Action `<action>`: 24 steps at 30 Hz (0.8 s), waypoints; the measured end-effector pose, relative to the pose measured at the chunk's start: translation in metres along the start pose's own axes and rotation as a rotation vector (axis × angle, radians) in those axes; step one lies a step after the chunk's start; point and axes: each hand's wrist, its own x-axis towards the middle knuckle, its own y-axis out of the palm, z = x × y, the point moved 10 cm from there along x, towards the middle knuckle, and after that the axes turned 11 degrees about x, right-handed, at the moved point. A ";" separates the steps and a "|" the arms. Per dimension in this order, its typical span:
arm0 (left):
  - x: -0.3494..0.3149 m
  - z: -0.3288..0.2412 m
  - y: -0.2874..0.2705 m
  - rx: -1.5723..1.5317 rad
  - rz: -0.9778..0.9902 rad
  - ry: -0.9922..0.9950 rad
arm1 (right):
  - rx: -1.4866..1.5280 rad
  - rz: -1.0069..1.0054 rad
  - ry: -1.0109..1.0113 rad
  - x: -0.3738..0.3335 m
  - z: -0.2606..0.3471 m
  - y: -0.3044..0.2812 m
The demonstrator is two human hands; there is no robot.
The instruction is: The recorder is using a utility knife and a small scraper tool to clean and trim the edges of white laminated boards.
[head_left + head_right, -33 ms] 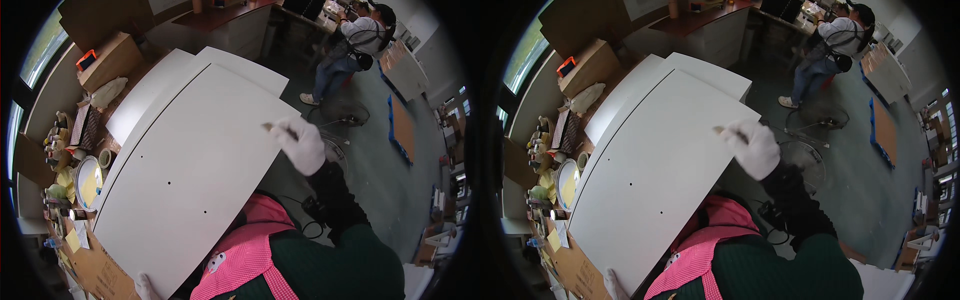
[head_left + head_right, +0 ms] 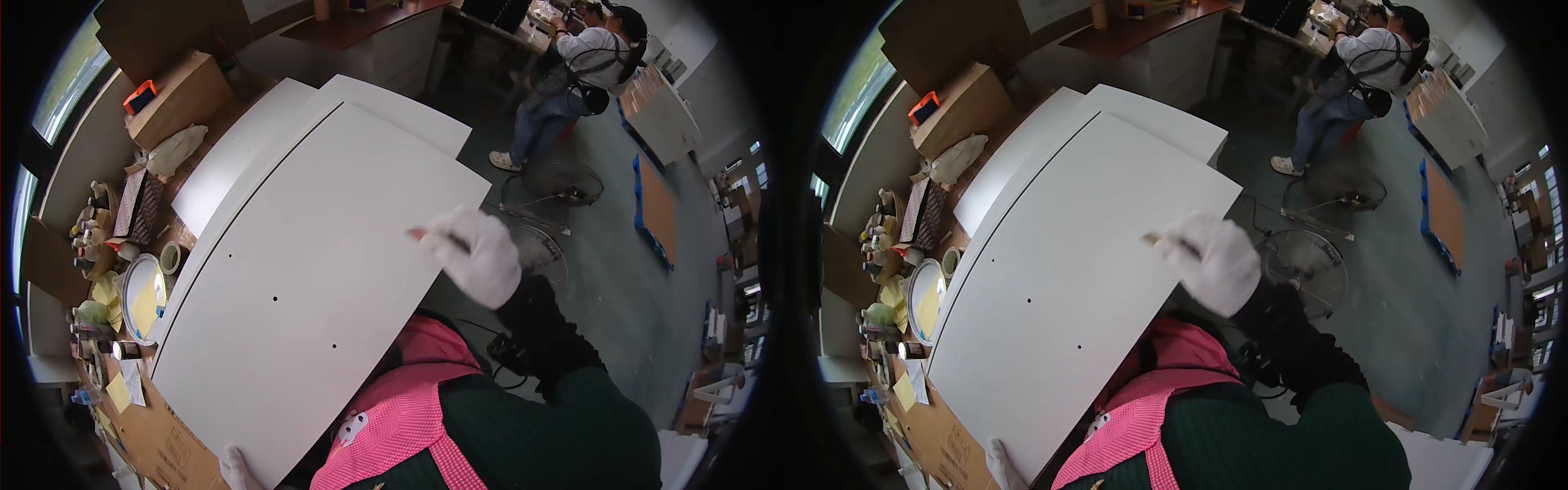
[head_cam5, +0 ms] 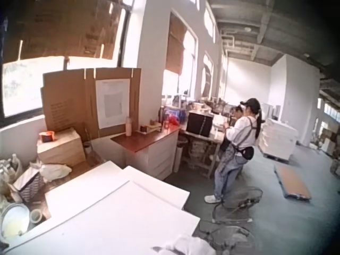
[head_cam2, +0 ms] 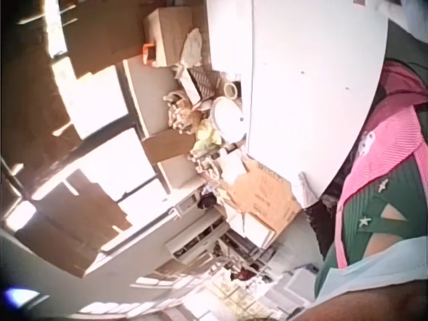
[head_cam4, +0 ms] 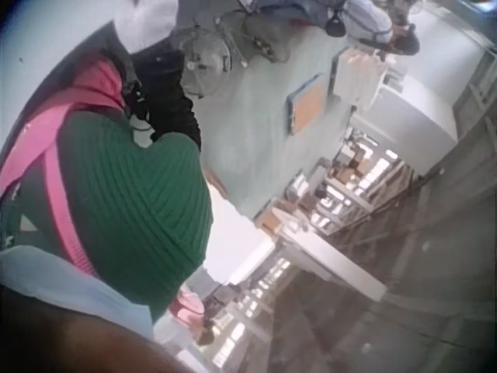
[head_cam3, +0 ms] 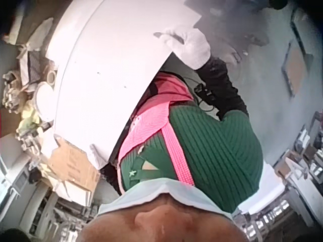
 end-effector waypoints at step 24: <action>-0.002 -0.002 -0.012 -0.150 -0.202 0.084 | -0.308 0.374 -0.087 0.019 -0.012 0.017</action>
